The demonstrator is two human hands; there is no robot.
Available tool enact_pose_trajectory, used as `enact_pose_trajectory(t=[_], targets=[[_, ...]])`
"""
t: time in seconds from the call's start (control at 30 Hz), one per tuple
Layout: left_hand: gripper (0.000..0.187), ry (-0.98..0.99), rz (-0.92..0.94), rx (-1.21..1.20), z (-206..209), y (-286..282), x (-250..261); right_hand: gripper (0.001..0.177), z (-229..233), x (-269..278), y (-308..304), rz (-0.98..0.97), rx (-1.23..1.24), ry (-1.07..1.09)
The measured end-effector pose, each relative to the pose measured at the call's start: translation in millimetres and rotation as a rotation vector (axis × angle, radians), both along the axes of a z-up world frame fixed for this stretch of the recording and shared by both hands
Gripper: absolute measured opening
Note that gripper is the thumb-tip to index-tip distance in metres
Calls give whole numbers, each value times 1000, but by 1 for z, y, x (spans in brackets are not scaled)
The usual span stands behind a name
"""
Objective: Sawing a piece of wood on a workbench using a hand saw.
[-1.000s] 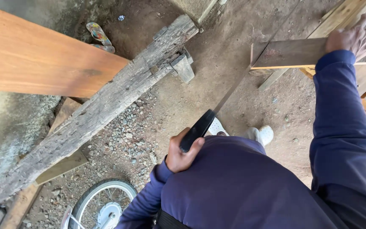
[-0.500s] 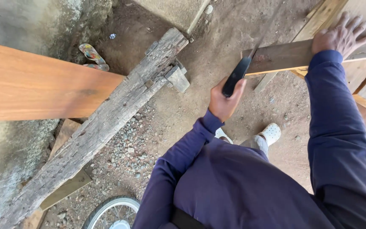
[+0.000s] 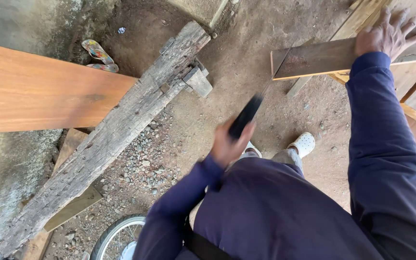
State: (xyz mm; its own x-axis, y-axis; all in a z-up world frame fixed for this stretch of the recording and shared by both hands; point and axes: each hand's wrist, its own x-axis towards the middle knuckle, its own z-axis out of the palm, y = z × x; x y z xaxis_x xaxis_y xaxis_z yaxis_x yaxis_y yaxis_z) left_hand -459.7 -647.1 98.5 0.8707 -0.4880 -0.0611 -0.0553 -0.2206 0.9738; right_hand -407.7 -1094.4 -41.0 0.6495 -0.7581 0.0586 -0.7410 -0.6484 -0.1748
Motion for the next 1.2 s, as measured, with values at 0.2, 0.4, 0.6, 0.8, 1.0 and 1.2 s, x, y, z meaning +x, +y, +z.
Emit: enact_pose_trajectory(t=[0.2,0.4,0.6,0.8,1.0,1.2], targets=[[20,-8,70,-242,-22,-82,45,62,29,1,18,-26,102,14],[18,-78,72,-12,-29,80,-53,79,-20,4,-18,-52,74,-79],[26,-24,50,182,-9,121,-83,64,21,4,7,-72,101,5],[20,-14,35,-201,-36,-51,36,66,5,4,-1,-29,15,49],[19,-144,118,-114,-67,-2,-8,58,18,9,9,-69,26,43],[19,7,85,-19,-42,157,-112,54,23,5,12,-59,31,38]])
